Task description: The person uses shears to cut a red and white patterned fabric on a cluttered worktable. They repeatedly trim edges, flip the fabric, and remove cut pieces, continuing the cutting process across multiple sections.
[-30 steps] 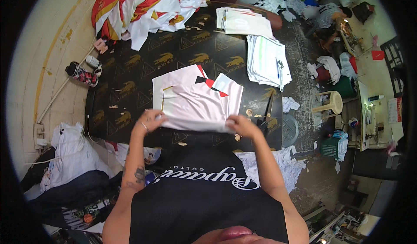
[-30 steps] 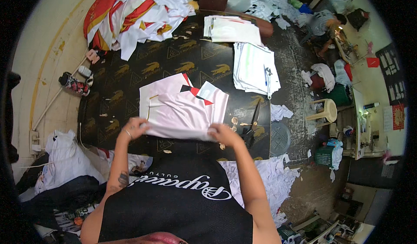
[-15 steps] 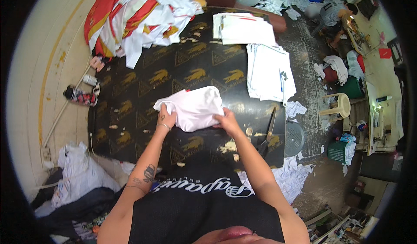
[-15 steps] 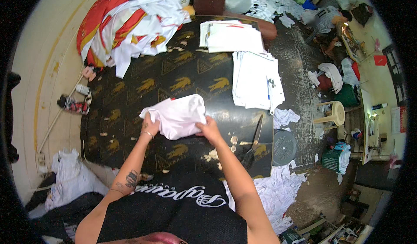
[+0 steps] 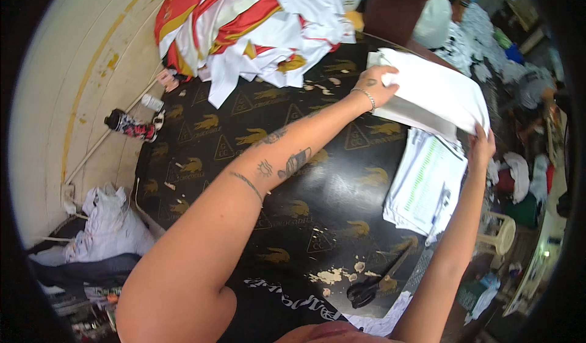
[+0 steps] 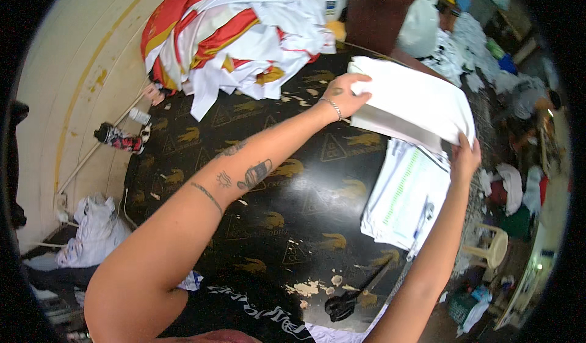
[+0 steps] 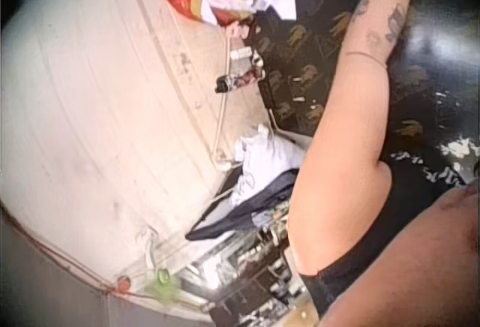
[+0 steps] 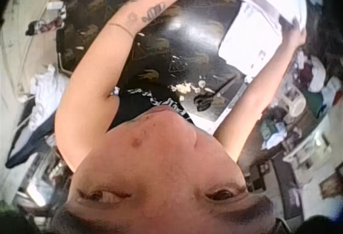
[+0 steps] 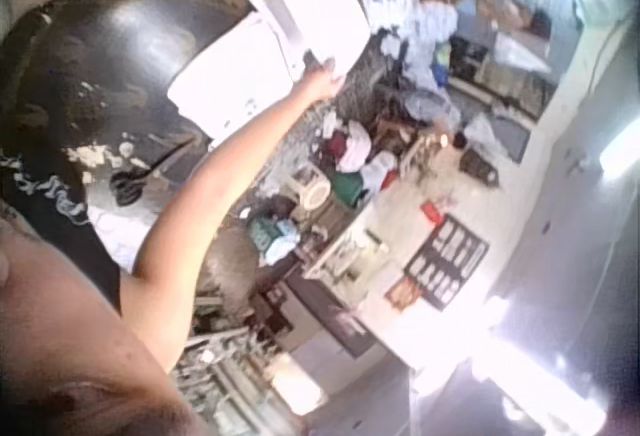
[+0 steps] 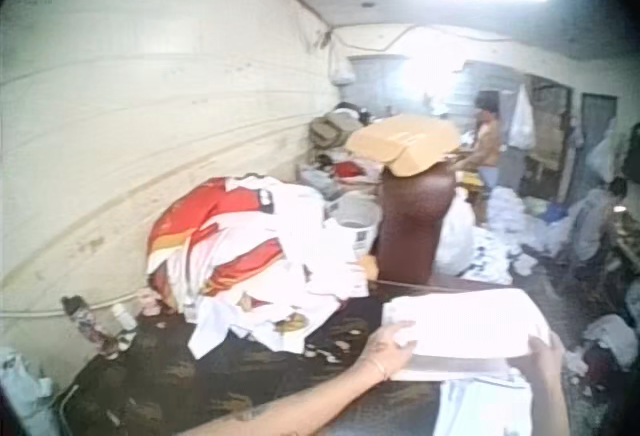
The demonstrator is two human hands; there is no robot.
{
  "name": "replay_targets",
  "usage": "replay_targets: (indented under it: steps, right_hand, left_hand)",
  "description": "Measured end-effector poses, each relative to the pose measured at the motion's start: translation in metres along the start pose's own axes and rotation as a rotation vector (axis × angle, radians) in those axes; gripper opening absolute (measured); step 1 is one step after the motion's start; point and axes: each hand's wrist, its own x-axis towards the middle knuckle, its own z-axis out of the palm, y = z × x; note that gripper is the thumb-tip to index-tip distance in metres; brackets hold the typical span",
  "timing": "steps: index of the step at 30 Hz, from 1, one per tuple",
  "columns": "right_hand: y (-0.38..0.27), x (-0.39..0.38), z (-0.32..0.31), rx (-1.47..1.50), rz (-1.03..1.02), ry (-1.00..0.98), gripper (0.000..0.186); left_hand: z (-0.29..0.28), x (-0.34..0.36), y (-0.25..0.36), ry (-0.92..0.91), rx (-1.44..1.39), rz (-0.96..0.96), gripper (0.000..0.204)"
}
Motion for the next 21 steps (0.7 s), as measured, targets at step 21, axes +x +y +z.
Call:
replay_targets:
  steps: [21]
  right_hand:
    - [0.129, -0.488, 0.084, -0.944, -0.662, -0.711, 0.040]
  left_hand:
    - [-0.536, -0.012, -0.145, 0.524, 0.704, 0.210, 0.037]
